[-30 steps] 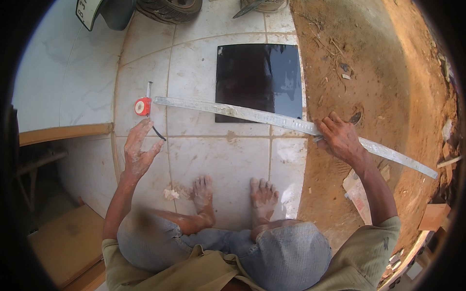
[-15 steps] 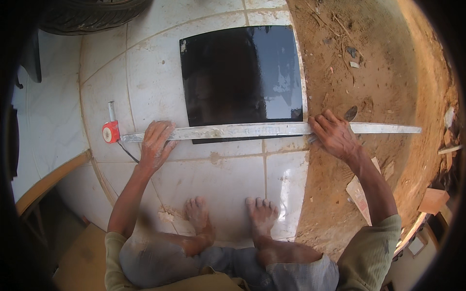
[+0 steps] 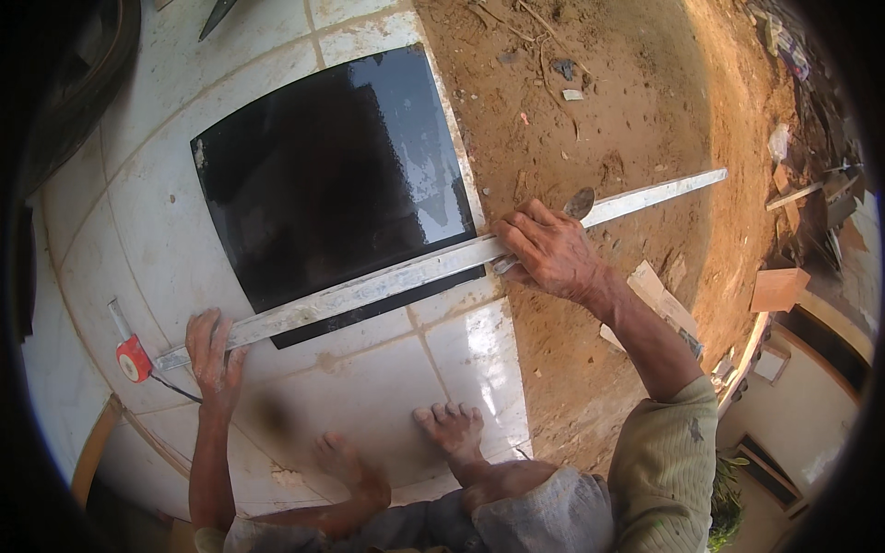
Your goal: The person measures a black tile with a tape measure, marks a line using a pencil and a metal straightedge, and then scores the tile along the marked line with a glass cutter.
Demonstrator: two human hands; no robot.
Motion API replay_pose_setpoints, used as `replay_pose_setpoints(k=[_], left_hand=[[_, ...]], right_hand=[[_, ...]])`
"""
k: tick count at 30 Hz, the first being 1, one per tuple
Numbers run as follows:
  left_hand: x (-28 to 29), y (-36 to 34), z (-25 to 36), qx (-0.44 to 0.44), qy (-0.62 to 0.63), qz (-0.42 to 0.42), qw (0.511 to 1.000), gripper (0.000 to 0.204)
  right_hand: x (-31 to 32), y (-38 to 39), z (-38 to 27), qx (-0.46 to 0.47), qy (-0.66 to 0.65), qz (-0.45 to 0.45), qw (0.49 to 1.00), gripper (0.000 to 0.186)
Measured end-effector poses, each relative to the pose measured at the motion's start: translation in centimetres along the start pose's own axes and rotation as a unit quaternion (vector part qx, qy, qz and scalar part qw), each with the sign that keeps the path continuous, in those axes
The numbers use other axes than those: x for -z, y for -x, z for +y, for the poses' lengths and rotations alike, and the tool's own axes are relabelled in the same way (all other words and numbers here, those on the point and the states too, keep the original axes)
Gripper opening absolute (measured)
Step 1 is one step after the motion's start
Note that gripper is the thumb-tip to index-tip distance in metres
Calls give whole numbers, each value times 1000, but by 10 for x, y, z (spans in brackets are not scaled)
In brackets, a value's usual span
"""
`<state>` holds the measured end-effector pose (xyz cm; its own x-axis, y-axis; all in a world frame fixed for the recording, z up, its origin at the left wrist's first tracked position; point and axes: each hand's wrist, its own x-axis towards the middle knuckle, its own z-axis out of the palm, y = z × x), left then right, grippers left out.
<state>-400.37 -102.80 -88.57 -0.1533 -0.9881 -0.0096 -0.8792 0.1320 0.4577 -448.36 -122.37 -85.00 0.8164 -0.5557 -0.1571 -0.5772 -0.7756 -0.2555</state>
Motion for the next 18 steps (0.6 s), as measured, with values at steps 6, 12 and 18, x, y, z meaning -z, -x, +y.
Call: replay_pose_setpoints(k=[6,12,18], left_hand=[[-4,-2,-3,0,13,9,1000,50],[-6,0,-3,9,13,9,1000,51],[-6,1,-3,14,10,6,1000,52]], right_hand=[[-4,-4,6,-5,-8,-1,1000,66],[-8,-7,9,2,-11,5,1000,67],[-8,-9,11,0,-17,1,1000,67]])
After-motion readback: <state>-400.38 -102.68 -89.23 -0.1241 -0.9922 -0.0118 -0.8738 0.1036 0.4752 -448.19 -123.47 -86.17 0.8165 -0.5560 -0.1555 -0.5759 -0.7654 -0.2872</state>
